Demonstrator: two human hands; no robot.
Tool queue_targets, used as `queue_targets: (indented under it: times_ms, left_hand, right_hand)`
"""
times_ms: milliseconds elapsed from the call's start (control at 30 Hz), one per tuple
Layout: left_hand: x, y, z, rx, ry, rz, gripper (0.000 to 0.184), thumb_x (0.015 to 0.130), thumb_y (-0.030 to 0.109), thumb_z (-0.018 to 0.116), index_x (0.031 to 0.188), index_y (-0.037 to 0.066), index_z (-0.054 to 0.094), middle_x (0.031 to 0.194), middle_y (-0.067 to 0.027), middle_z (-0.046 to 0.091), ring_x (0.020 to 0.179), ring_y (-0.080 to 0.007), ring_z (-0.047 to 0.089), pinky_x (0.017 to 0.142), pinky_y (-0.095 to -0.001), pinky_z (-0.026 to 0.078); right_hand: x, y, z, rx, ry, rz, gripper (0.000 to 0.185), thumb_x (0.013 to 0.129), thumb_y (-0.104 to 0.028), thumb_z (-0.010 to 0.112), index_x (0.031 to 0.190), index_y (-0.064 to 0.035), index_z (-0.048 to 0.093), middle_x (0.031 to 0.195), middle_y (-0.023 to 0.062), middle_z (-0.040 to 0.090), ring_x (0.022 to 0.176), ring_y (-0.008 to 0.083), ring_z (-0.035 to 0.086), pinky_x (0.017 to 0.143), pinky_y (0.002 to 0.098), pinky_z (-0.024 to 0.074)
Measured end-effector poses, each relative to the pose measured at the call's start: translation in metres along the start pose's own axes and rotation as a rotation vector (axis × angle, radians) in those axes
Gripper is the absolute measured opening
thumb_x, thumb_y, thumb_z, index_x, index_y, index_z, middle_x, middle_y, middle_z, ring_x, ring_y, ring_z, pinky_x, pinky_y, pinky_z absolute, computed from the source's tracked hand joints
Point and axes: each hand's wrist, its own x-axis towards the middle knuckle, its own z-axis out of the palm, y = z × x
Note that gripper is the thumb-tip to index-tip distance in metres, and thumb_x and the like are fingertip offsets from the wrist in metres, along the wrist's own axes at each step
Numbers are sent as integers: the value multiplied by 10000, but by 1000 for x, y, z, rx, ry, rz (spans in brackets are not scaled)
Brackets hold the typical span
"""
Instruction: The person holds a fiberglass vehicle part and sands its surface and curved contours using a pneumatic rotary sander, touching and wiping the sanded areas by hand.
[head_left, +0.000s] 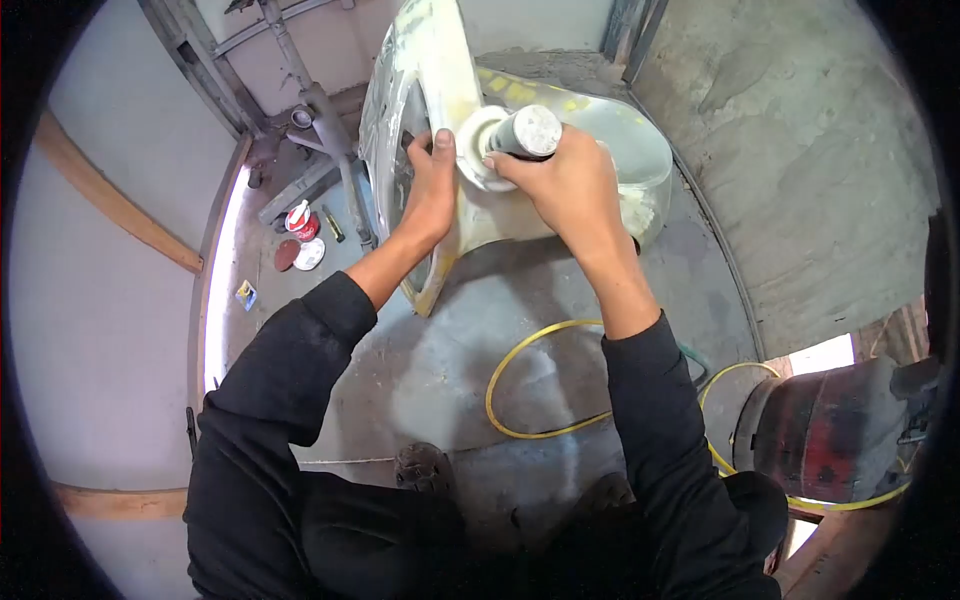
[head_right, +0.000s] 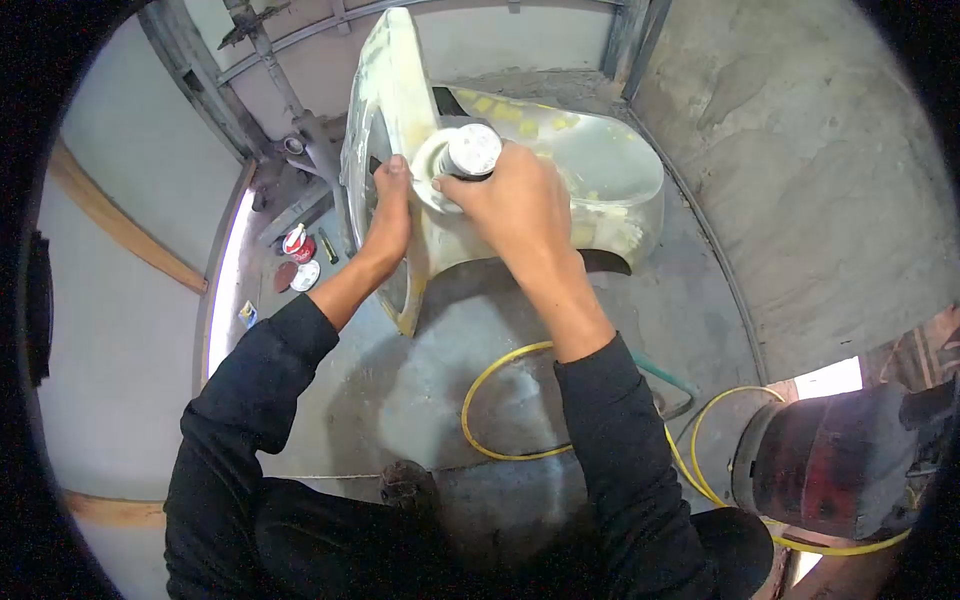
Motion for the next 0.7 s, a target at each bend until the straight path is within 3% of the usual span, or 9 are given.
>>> queue_targets:
  times_ms: [200, 667, 700]
  left_hand:
    - [1, -1, -2, 0, -15, 6, 1042, 1027, 777, 301, 1563, -103, 146, 1526, -341, 392, 1462, -400, 387, 1226, -431, 262]
    - [2, -4, -4, 4, -48, 8, 1087, 1011, 798, 314, 1576, -110, 118, 1553, -357, 361, 1493, -417, 356, 1240, -436, 240]
    - [6, -14, -6, 17, -45, 22, 1019, 1029, 777, 292, 1571, -76, 158, 1543, -309, 366, 1483, -379, 351, 1239, -428, 234]
  right_hand:
    - [-10, 13, -4, -2, -40, 66, 432, 749, -340, 876, 1004, -4, 785, 919, 212, 772, 879, 389, 754, 777, 460, 574]
    - [5, 5, 2, 5, 13, -12, 420, 748, -360, 867, 953, -1, 790, 871, 232, 757, 838, 406, 746, 762, 476, 574]
    - [4, 6, 1, 1, 7, -16, 423, 748, -362, 869, 952, -1, 790, 874, 230, 758, 840, 405, 747, 763, 475, 574]
